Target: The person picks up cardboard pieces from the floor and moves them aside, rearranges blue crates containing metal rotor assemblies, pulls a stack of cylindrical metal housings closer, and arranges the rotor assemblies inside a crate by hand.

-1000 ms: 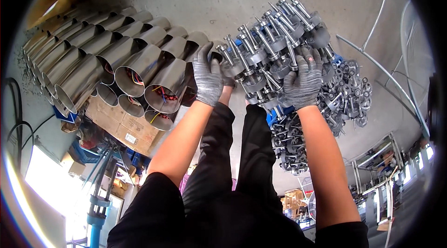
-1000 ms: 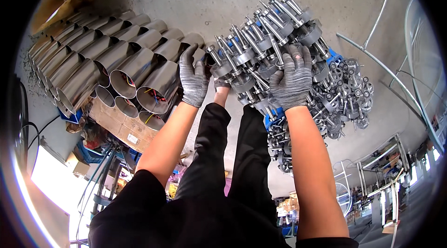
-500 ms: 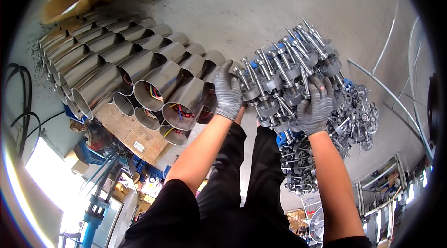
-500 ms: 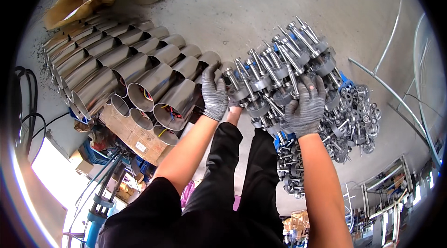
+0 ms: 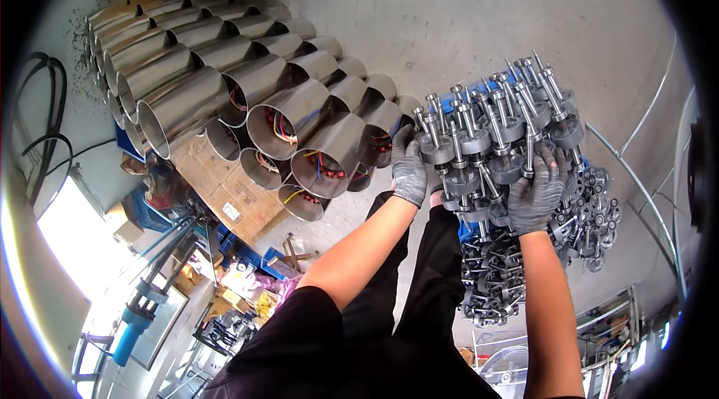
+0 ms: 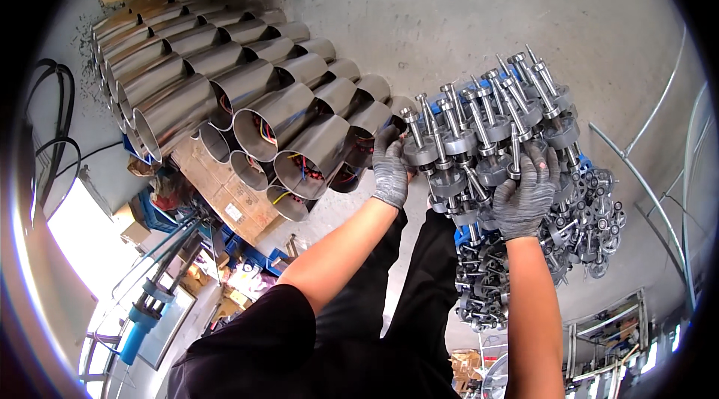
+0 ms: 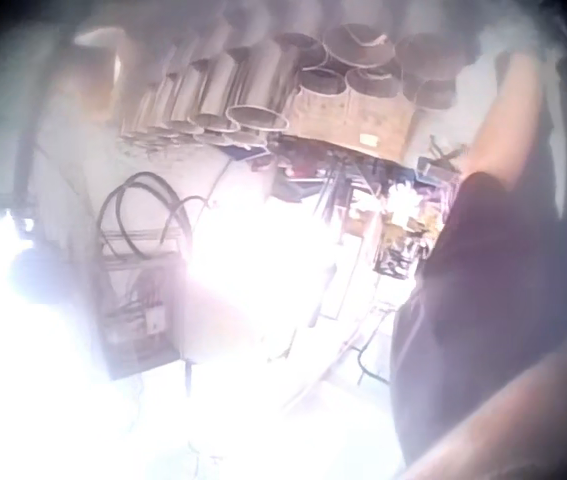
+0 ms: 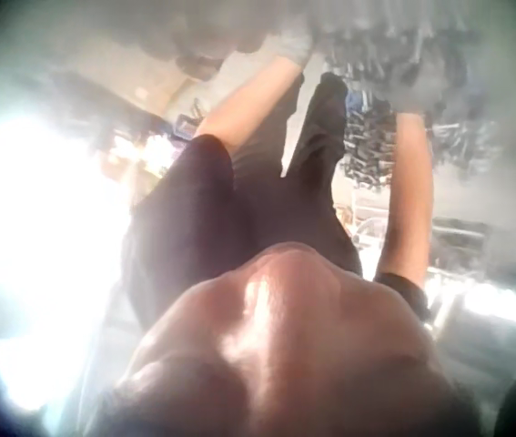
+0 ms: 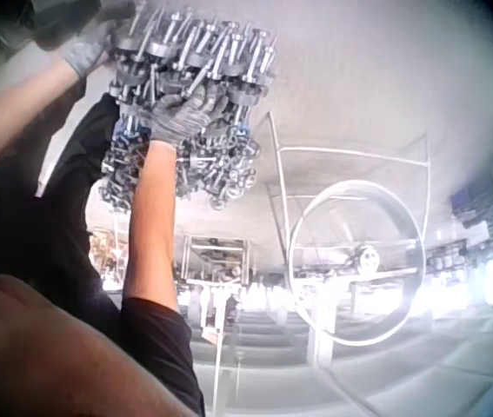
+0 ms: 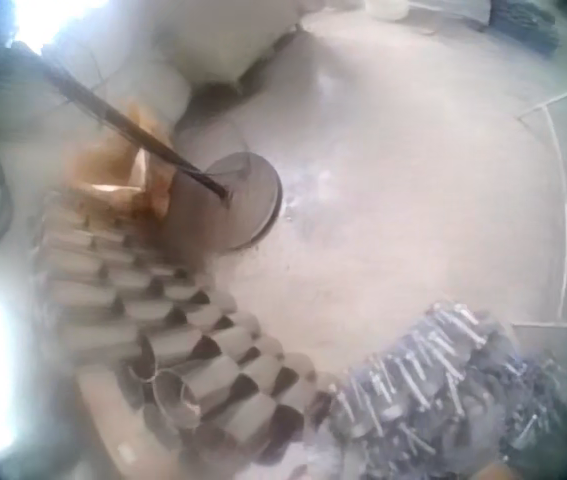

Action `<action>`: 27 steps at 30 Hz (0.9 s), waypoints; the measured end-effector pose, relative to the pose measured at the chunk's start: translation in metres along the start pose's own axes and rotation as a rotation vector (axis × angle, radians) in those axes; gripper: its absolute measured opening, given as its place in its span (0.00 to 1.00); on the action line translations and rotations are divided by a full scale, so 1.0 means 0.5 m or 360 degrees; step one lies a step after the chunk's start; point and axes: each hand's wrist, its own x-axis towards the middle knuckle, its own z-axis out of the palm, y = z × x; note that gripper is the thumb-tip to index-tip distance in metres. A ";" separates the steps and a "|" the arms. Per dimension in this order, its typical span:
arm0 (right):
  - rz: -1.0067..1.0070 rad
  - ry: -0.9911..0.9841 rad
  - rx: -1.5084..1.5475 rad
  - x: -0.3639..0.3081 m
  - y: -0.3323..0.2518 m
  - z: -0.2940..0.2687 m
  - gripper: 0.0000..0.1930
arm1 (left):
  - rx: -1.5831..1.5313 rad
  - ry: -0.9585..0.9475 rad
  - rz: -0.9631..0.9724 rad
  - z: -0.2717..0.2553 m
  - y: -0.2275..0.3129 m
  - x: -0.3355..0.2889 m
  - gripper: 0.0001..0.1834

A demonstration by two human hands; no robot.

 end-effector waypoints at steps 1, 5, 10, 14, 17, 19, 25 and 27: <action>-0.0001 -0.0008 -0.0028 -0.006 0.007 0.000 0.22 | -0.0089 0.0180 -0.0312 0.015 0.007 -0.013 0.21; -0.0049 0.0012 0.0000 -0.008 -0.001 0.011 0.21 | 0.0085 0.0121 -0.0028 0.023 0.041 -0.011 0.18; -0.0119 0.0023 -0.0039 -0.025 0.019 0.020 0.21 | 0.0115 -0.0128 0.0094 0.039 0.129 -0.079 0.17; -0.0101 -0.0052 -0.0003 -0.020 0.015 0.013 0.20 | 0.0223 0.0054 0.0136 -0.004 0.076 -0.245 0.19; -0.0103 -0.0081 0.0066 -0.020 0.021 0.010 0.20 | 0.0088 -0.0051 -0.0302 -0.002 0.061 -0.400 0.12; 0.0022 -0.0194 0.0325 -0.016 0.013 0.015 0.21 | -0.0156 -0.0256 -0.0615 -0.011 0.007 -0.475 0.08; 0.0061 -0.0414 0.0234 -0.027 0.046 -0.003 0.22 | 0.0929 -0.1583 -0.0130 0.054 0.023 -0.434 0.13; 0.0135 -0.0606 0.0353 -0.008 0.025 -0.021 0.23 | 0.1075 -0.1743 -0.0179 0.048 0.042 -0.403 0.13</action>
